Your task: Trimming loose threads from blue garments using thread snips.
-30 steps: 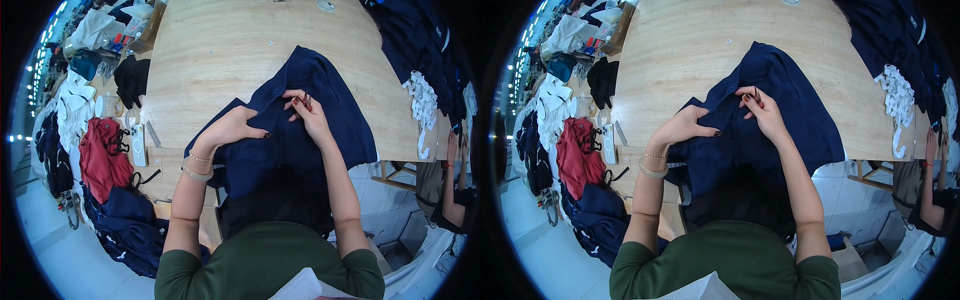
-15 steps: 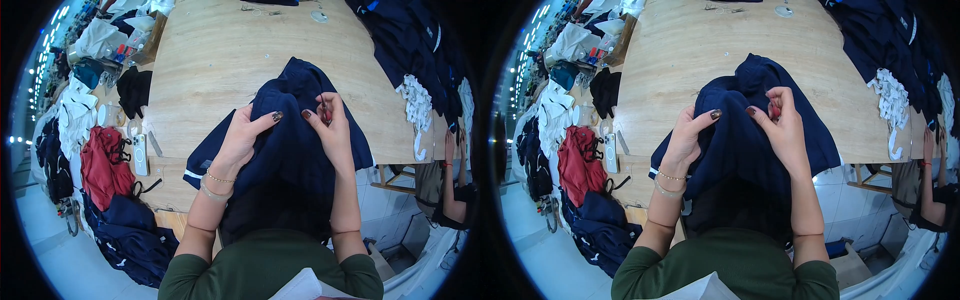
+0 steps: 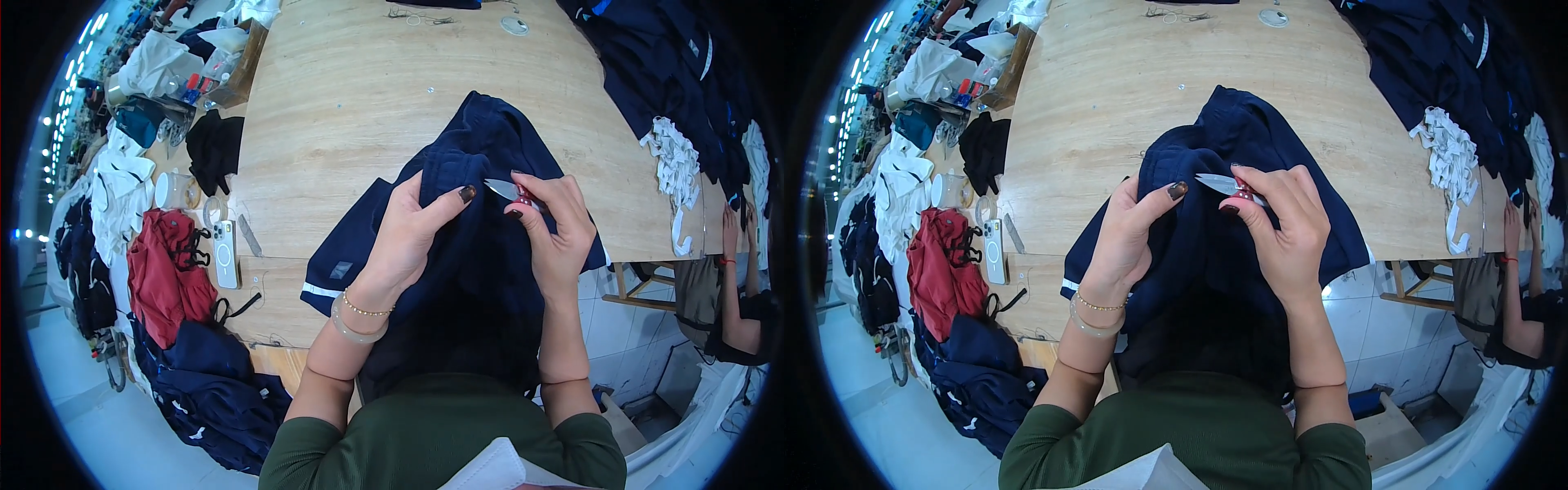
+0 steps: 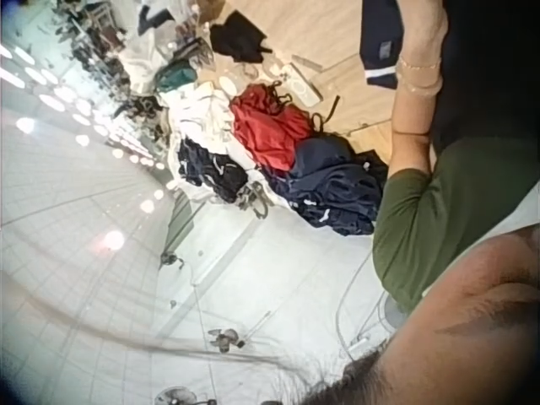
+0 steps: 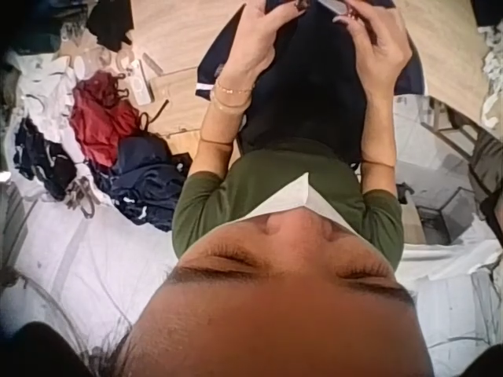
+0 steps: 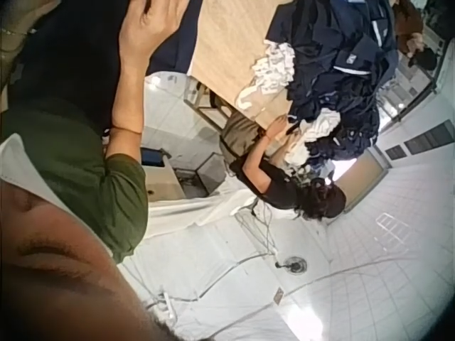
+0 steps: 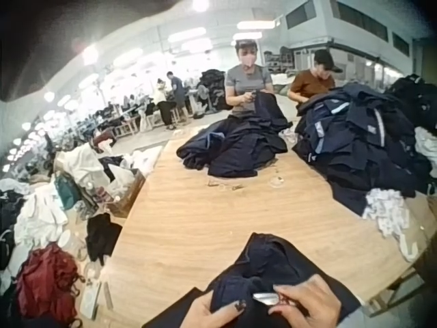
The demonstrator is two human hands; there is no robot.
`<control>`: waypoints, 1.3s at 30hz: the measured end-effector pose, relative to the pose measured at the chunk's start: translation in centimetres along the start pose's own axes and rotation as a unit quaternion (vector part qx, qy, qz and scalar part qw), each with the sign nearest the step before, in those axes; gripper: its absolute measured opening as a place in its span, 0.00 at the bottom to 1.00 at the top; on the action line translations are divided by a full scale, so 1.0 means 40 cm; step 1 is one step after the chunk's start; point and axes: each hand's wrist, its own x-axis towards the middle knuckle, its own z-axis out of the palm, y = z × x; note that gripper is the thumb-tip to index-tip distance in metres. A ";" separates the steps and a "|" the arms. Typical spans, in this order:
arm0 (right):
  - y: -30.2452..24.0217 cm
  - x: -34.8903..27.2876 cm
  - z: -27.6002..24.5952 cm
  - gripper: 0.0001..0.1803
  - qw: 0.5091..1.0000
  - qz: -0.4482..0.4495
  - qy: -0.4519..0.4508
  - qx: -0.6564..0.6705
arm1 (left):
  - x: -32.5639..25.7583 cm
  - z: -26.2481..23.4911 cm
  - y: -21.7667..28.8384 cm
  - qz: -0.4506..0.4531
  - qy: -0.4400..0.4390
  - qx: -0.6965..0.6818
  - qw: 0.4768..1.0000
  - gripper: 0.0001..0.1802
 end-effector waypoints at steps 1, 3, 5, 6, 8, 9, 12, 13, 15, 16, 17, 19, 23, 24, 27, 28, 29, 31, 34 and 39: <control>-0.003 0.001 0.001 0.15 1.000 -0.006 0.002 0.001 | -0.002 0.001 -0.001 0.000 0.000 0.000 1.000 0.13; -0.008 0.002 0.002 0.15 1.000 -0.013 0.004 0.002 | -0.004 0.003 -0.001 0.002 0.002 -0.007 1.000 0.13; -0.010 0.002 0.002 0.15 1.000 -0.023 0.002 -0.011 | -0.004 0.001 -0.002 0.002 0.000 -0.005 1.000 0.12; -0.011 0.002 0.004 0.15 1.000 -0.023 0.001 -0.011 | -0.005 -0.001 -0.002 0.003 0.000 -0.002 1.000 0.12; -0.013 0.003 0.009 0.16 0.999 -0.041 0.002 -0.018 | -0.007 -0.003 -0.002 0.006 -0.002 -0.006 1.000 0.12; -0.013 0.004 0.009 0.16 0.999 -0.041 0.002 -0.019 | -0.005 -0.003 -0.004 0.009 -0.007 -0.012 1.000 0.12; -0.014 0.008 0.012 0.16 0.998 -0.051 0.009 -0.035 | -0.003 -0.002 -0.006 0.007 -0.007 -0.002 1.000 0.11; -0.015 0.010 0.013 0.16 0.998 -0.057 0.012 -0.038 | -0.003 -0.003 -0.007 0.007 -0.007 -0.002 1.000 0.11; -0.015 0.011 0.013 0.16 0.997 -0.064 0.014 -0.042 | -0.001 -0.007 -0.010 0.008 -0.004 -0.006 1.000 0.12; -0.015 0.011 0.013 0.16 0.996 -0.072 0.014 -0.047 | -0.001 -0.006 -0.010 0.008 -0.004 -0.005 1.000 0.12; -0.015 0.010 0.012 0.15 0.995 -0.081 0.013 -0.053 | -0.001 -0.006 -0.009 0.008 -0.003 -0.002 1.000 0.12; -0.011 0.007 0.011 0.15 0.997 -0.061 0.016 -0.040 | 0.000 -0.004 -0.008 0.009 -0.003 0.001 1.000 0.12; -0.008 0.005 0.001 0.15 0.999 -0.034 0.023 -0.020 | 0.002 -0.002 -0.007 0.015 -0.001 -0.003 1.000 0.12; -0.008 0.005 0.001 0.15 0.999 -0.034 0.023 -0.020 | 0.003 -0.003 -0.008 0.016 -0.003 -0.003 1.000 0.12; -0.008 0.006 0.006 0.15 0.999 -0.040 0.006 -0.028 | 0.002 0.004 -0.008 0.018 -0.003 -0.001 1.000 0.12; -0.007 0.005 0.009 0.15 0.998 -0.048 0.007 -0.031 | 0.003 0.003 -0.010 0.017 -0.003 -0.001 1.000 0.12; -0.006 0.005 0.011 0.15 0.998 -0.056 0.008 -0.033 | 0.004 0.001 -0.014 0.017 -0.002 0.004 1.000 0.12; -0.003 0.004 0.009 0.15 0.997 -0.063 0.011 -0.040 | 0.005 0.002 -0.015 0.017 -0.001 0.010 1.000 0.12; -0.004 0.005 0.006 0.15 0.997 -0.066 0.012 -0.045 | 0.004 0.003 -0.012 0.009 0.003 0.008 1.000 0.11; -0.004 0.003 0.003 0.13 0.998 -0.058 0.003 -0.035 | 0.005 0.008 -0.011 0.006 0.001 0.045 0.999 0.12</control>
